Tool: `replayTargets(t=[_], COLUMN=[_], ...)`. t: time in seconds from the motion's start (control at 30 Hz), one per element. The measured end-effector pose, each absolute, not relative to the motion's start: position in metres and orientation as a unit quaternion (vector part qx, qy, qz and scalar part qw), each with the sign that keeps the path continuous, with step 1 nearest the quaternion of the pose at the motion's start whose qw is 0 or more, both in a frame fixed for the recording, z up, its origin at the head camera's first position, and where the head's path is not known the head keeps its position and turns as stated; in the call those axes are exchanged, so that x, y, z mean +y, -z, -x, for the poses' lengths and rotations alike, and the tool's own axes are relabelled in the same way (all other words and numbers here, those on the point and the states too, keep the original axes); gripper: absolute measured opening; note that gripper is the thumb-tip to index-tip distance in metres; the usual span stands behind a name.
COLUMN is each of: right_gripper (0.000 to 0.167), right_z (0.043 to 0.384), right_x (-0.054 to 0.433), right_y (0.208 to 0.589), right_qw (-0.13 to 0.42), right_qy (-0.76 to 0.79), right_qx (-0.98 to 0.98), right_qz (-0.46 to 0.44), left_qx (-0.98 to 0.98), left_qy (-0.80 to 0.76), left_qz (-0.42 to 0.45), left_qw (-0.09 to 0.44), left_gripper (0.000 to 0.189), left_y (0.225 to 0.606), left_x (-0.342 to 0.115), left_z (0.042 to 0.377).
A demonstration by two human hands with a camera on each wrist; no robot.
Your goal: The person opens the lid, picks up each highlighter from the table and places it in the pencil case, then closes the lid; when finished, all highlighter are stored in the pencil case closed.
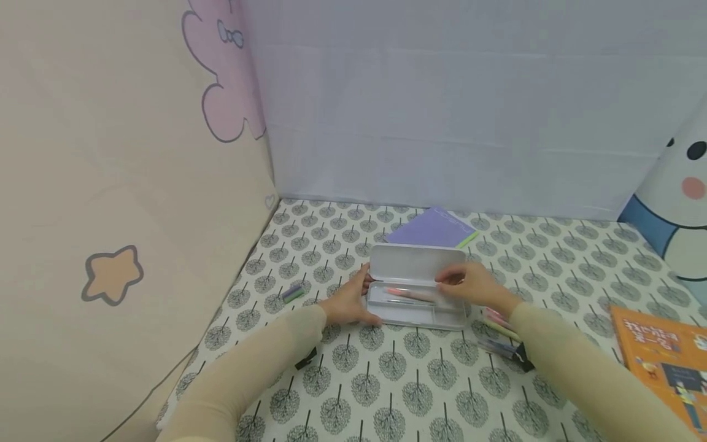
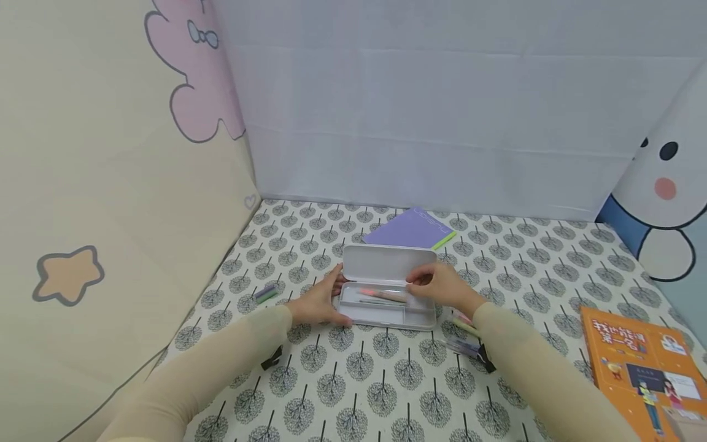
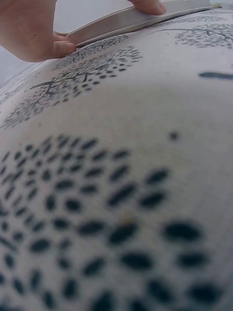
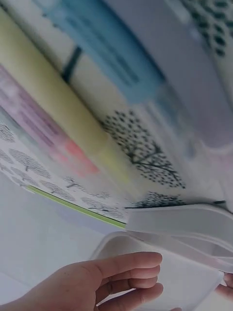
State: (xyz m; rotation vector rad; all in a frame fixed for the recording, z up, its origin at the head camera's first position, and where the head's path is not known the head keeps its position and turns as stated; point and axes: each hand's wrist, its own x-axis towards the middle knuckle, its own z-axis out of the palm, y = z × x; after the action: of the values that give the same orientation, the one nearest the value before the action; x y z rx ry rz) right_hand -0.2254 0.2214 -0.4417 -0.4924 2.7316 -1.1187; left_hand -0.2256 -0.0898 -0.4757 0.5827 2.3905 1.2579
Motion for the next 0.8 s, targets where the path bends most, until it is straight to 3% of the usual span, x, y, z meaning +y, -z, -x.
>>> replayTargets(t=[0.5, 0.8], right_gripper=[0.043, 0.045], right_z=[0.194, 0.174], right_x=[0.278, 0.318], right_y=[0.424, 0.423], right_qw=[0.065, 0.041], right_qy=[0.388, 0.381], right_qx=[0.911, 0.919], right_qz=[0.122, 0.096], left_qx=[0.844, 0.844], left_qy=[-0.456, -0.457], left_qz=[-0.208, -0.207], left_qw=[0.190, 0.187], left_gripper=[0.139, 0.138], left_y=[0.478, 0.474], left_x=[-0.091, -0.090], left_z=[0.227, 0.224])
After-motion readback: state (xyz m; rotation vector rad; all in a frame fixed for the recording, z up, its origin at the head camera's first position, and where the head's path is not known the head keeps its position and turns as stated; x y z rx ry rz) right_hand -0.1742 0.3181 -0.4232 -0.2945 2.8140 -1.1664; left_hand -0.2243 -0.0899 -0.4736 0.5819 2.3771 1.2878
